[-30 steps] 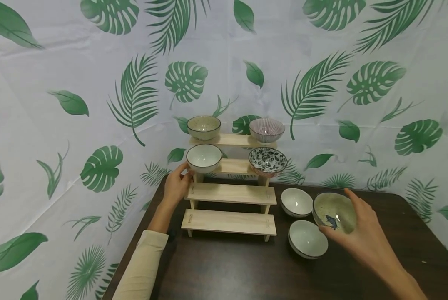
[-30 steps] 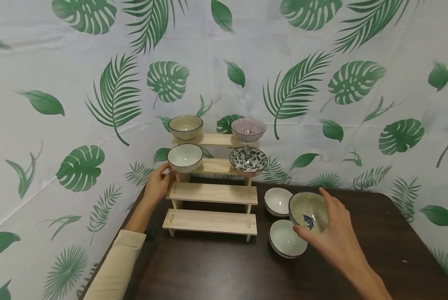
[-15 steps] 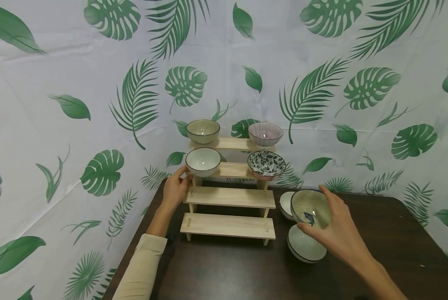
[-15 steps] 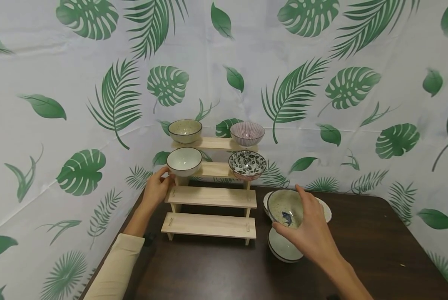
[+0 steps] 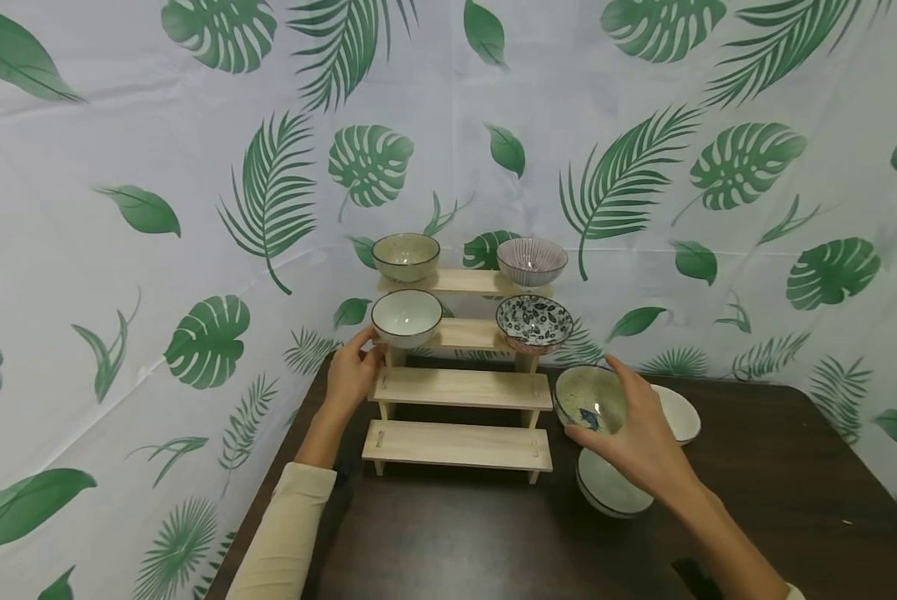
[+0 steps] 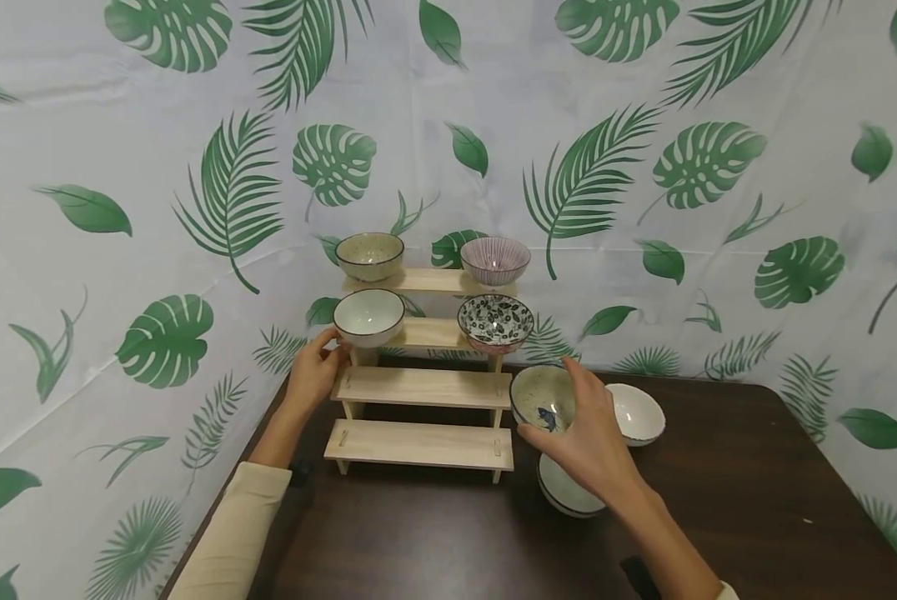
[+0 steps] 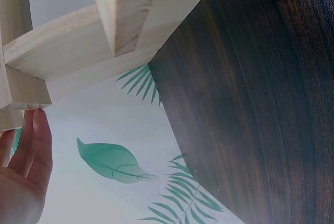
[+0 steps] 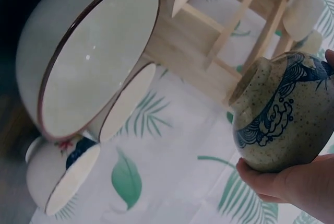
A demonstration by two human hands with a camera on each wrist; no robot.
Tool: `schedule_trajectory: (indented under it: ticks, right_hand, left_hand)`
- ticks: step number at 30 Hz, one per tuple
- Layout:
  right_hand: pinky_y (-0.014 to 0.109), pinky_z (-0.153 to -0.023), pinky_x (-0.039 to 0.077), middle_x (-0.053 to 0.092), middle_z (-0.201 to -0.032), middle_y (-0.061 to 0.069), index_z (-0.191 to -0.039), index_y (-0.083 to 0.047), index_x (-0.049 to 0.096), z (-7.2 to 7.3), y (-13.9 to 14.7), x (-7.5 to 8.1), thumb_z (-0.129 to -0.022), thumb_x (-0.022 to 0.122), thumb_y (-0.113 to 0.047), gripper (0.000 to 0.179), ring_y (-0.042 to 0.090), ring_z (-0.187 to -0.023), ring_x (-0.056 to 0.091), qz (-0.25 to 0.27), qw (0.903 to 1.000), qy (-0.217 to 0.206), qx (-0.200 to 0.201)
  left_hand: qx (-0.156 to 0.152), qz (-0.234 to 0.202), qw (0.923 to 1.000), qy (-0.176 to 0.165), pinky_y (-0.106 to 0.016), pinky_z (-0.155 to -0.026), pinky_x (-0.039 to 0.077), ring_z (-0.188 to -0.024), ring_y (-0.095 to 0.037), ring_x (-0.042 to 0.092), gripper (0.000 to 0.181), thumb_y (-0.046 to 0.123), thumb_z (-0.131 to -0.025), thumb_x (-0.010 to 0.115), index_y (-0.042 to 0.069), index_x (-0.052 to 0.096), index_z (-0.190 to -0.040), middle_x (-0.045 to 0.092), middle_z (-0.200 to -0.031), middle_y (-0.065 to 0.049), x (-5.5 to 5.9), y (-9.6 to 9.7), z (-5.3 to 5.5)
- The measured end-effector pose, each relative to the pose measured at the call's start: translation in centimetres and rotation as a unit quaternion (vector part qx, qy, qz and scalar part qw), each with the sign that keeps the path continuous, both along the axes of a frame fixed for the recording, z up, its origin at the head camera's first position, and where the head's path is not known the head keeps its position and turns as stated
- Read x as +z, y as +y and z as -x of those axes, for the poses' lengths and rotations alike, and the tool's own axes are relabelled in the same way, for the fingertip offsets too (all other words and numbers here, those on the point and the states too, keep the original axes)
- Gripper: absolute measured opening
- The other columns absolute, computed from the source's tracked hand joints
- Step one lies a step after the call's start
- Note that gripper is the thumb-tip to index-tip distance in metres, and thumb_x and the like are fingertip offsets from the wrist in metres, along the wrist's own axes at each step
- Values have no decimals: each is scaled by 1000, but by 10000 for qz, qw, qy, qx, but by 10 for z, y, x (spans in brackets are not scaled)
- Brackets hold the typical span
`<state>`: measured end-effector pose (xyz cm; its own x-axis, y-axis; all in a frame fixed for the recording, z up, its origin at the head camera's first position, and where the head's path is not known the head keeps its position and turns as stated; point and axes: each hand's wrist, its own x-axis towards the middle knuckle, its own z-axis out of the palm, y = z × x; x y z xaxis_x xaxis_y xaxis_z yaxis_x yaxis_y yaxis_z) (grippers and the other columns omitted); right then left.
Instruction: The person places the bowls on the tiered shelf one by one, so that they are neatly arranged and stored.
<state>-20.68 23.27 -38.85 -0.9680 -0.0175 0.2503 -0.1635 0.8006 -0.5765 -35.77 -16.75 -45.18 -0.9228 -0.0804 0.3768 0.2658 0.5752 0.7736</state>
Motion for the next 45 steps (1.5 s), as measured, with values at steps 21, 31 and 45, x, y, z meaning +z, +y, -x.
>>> schedule_trajectory:
  ticks: [21,31,45]
  right_hand:
    - [79,-108,29,23,-167,28,-165,-10,20,39,-31,-26,-83,80,-55,111,54,-152,22,99,9994,-296,152]
    - [77,-106,35,20,-162,34,-166,-11,11,48,-39,-26,-80,82,-56,120,56,-149,26,143,9994,-315,61]
    - [68,-95,49,24,-159,31,-165,-7,13,48,-35,-27,-81,80,-60,119,53,-136,45,-365,9977,-316,484]
  left_hand:
    - [44,-28,10000,-80,-43,-75,52,-76,-26,74,39,21,-102,65,21,64,-142,79,-86,-12,-1,0,0]
    - [36,-58,10000,-5,-41,-73,51,-76,-27,74,39,21,-102,65,23,65,-141,79,-85,-12,3,-1,1]
    - [13,-4,10000,-85,-40,-72,51,-78,-26,75,41,22,-102,65,23,63,-143,80,-89,-11,2,-1,0]
